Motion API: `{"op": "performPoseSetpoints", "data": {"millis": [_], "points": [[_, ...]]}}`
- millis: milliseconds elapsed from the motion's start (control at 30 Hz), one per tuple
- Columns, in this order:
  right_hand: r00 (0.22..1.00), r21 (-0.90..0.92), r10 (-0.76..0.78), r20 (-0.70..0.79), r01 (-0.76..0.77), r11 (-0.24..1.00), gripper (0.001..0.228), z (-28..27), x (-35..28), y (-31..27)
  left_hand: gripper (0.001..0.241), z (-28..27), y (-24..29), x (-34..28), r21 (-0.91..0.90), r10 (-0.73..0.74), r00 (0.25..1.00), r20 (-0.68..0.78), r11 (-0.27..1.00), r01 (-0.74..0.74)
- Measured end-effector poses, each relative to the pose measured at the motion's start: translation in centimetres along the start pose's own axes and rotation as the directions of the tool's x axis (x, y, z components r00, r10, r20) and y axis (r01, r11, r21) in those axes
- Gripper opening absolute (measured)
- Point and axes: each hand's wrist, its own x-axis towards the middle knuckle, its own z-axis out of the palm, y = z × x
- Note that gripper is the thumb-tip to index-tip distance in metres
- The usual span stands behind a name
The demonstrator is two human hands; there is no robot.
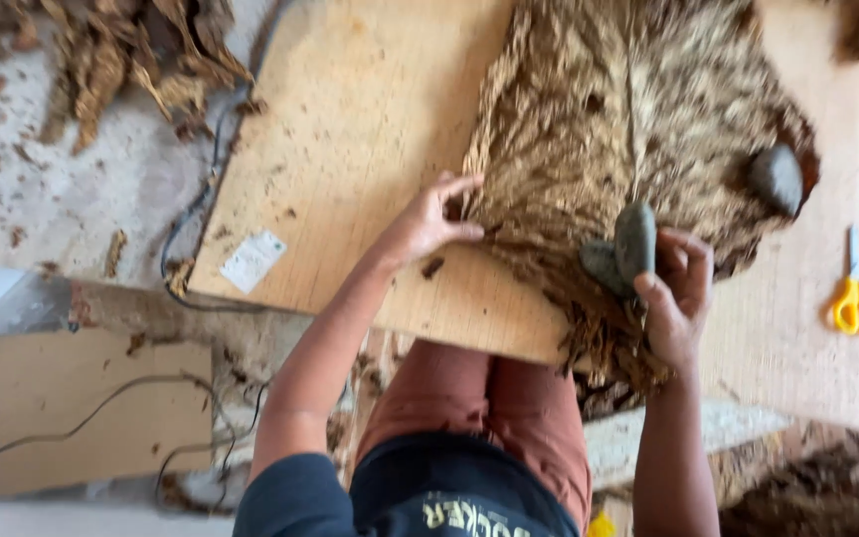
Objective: Smoothing out large dried leaves on a wooden board and weighing them down with stones to keep them flat.
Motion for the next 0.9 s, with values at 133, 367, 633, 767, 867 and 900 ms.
{"op": "performPoseSetpoints", "data": {"millis": [133, 367, 633, 767, 867, 900], "points": [[0.998, 0.000, 0.051, -0.029, -0.051, 0.999, 0.050, 0.5, 0.4, -0.1, 0.078, -0.3, 1.7, 1.4, 0.033, -0.173, 0.983, -0.054, 0.984, 0.175], [0.996, 0.053, 0.064, -0.056, -0.061, 0.997, 0.052, 0.5, 0.2, 0.0, 0.060, 0.0, 2.0, 6.3, 0.017, -0.062, 0.983, -0.173, 0.998, 0.066], [0.972, 0.014, 0.231, -0.043, -0.230, 0.973, 0.050, 0.2, 0.5, -1.0, 0.057, -2.0, 4.9, 3.6, 0.148, -0.280, 0.960, -0.004, 0.949, 0.277], [0.973, 0.027, 0.230, 0.007, -0.230, 0.973, 0.049, -0.6, 1.0, -1.2, 0.060, -2.2, 3.3, 3.6, 0.198, -0.196, 0.980, 0.016, 0.962, 0.189], [0.958, 0.007, 0.281, 0.054, -0.282, 0.959, 0.042, 0.0, 2.0, -2.7, 0.058, -2.6, 4.1, 4.0, 0.175, -0.309, 0.950, 0.049, 0.939, 0.296], [0.963, -0.048, 0.268, 0.030, -0.267, 0.963, 0.048, 0.8, 2.6, -3.4, 0.055, -2.6, 3.5, 4.5, 0.153, -0.260, 0.965, 0.021, 0.955, 0.254]]}}
